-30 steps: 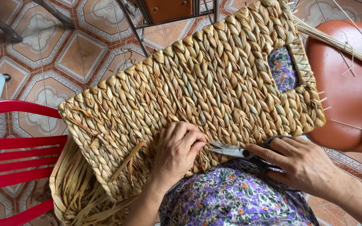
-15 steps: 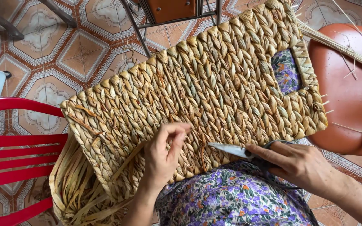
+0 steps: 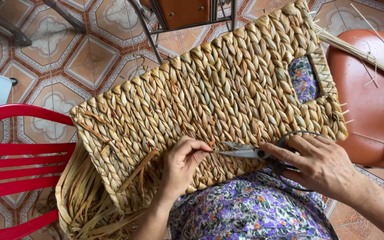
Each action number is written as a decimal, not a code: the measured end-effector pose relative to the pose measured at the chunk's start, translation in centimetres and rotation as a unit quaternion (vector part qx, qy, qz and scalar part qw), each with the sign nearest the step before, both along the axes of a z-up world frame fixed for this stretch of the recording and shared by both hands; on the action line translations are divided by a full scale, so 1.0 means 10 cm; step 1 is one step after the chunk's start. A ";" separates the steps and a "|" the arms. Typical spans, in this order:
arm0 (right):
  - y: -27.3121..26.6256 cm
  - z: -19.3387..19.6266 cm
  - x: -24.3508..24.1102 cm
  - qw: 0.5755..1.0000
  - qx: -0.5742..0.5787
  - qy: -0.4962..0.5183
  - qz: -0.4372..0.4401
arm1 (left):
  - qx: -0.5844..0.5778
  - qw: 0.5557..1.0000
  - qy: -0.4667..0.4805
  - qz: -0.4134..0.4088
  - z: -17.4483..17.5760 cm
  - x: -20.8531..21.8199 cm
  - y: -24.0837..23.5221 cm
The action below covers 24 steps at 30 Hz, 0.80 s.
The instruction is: Finishing a hand-woven bag by trimming excess fibers and tucking in ends.
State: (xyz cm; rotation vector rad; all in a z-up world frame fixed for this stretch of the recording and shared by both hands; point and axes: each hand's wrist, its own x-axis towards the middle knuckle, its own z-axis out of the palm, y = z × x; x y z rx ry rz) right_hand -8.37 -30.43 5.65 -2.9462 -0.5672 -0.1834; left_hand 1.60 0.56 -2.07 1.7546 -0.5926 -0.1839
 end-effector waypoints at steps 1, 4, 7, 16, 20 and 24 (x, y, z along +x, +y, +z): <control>0.00 -0.01 0.00 1.000 -0.001 0.000 0.000 | -0.001 1.000 0.000 0.000 0.08 0.00 -0.02; 0.07 -0.01 0.05 0.995 -0.073 0.060 -0.015 | -0.045 0.998 0.033 -0.023 0.28 0.00 -0.05; 0.16 0.08 0.14 0.999 -0.034 0.038 -0.009 | -0.030 0.999 0.006 -0.029 0.34 0.01 -0.12; 0.07 -0.17 0.18 0.997 -0.041 0.062 0.024 | -0.090 0.992 0.084 -0.007 0.20 0.18 -0.23; 0.07 -0.22 0.21 0.993 -0.054 0.104 0.008 | -0.209 0.966 0.152 -0.011 0.30 0.29 -0.08; 0.08 -0.28 0.23 0.998 -0.033 0.047 0.005 | -0.131 0.989 -0.004 0.066 0.45 0.35 0.06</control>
